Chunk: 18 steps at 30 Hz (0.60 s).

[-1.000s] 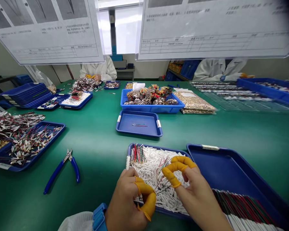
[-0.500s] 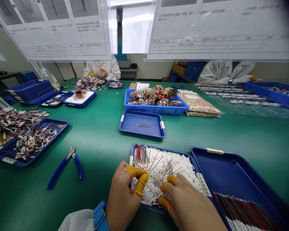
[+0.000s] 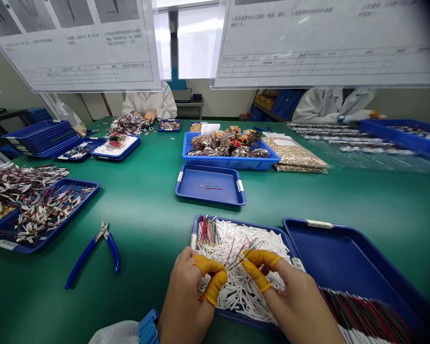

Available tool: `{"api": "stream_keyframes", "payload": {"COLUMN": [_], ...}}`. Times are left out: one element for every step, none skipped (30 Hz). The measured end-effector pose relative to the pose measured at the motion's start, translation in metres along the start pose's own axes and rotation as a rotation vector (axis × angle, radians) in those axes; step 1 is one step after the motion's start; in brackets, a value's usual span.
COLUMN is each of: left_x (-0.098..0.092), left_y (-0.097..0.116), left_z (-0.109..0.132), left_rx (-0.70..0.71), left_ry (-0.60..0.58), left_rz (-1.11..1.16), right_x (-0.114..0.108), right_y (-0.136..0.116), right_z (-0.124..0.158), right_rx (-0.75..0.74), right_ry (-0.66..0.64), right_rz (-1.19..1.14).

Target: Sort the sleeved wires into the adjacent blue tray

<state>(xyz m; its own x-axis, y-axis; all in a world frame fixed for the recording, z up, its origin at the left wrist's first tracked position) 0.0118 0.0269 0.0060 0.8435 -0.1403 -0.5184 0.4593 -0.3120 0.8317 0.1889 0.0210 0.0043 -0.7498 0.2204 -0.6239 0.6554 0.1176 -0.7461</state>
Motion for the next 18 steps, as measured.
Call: {"api": "stream_keyframes", "payload": {"left_x": [0.000,0.000,0.001,0.001,0.001,0.001,0.001,0.002,0.002,0.002,0.002,0.002,0.002,0.002,0.003,0.003,0.003,0.003], "left_y": [0.000,0.000,0.000,0.000,0.000,0.001,0.000,0.000,0.000,0.000,0.000,0.000,0.000,0.000,0.000,0.000,0.000,0.001], "left_z": [0.000,-0.001,-0.001,-0.001,0.000,0.000,0.000,0.000,0.000,0.000,0.000,0.000,0.001,0.001,0.001,0.001,0.001,0.001], "left_rx": [0.003,0.005,0.007,0.010,0.011,0.011,0.012,0.014,0.020,0.028,0.039,0.051,0.061,0.069,0.074,0.078,0.081,0.083], "left_ry": [-0.004,-0.009,-0.015,-0.022,-0.028,-0.033,-0.036,-0.035,-0.033,-0.030,-0.028,-0.027,-0.027,-0.027,-0.027,-0.026,-0.026,-0.026], "left_rz": [0.000,-0.001,-0.004,-0.008,-0.013,-0.020,-0.027,-0.032,-0.038,-0.044,-0.049,-0.055,-0.059,-0.060,-0.060,-0.057,-0.055,-0.054], "right_x": [0.000,-0.001,-0.001,-0.002,-0.002,-0.003,-0.005,-0.006,-0.007,-0.008,-0.009,-0.010,-0.011,-0.011,-0.010,-0.010,-0.009,-0.009], "right_y": [0.000,0.001,0.001,0.001,0.001,0.001,0.001,0.000,0.000,0.000,0.000,0.000,0.000,0.001,0.001,0.001,0.001,0.001], "right_z": [-0.001,-0.001,-0.002,-0.003,-0.004,-0.004,-0.005,-0.005,-0.004,-0.004,-0.003,-0.003,-0.002,-0.001,-0.001,0.000,0.000,0.000], "right_rx": [0.060,0.115,0.165,0.206,0.238,0.262,0.277,0.287,0.290,0.288,0.281,0.271,0.260,0.250,0.242,0.236,0.229,0.223], "right_ry": [0.021,0.041,0.058,0.075,0.091,0.105,0.114,0.124,0.130,0.140,0.155,0.173,0.186,0.190,0.183,0.167,0.142,0.122], "right_rz": [-0.099,-0.211,-0.325,-0.430,-0.514,-0.570,-0.599,-0.610,-0.612,-0.612,-0.611,-0.615,-0.624,-0.639,-0.655,-0.667,-0.675,-0.677]}}
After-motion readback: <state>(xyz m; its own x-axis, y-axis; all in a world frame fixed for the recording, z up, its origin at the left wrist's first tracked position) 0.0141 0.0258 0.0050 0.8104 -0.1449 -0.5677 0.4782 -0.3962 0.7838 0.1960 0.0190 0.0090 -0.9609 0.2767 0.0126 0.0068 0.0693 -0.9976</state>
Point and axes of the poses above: each hand's wrist, its own z-axis away from the middle knuckle, its own x-axis out of the palm, y = z × x, the point moved 2 cm from there along -z, towards the middle knuckle, and after that the axes turned 1 degree about -z, right-handed, at the moved point
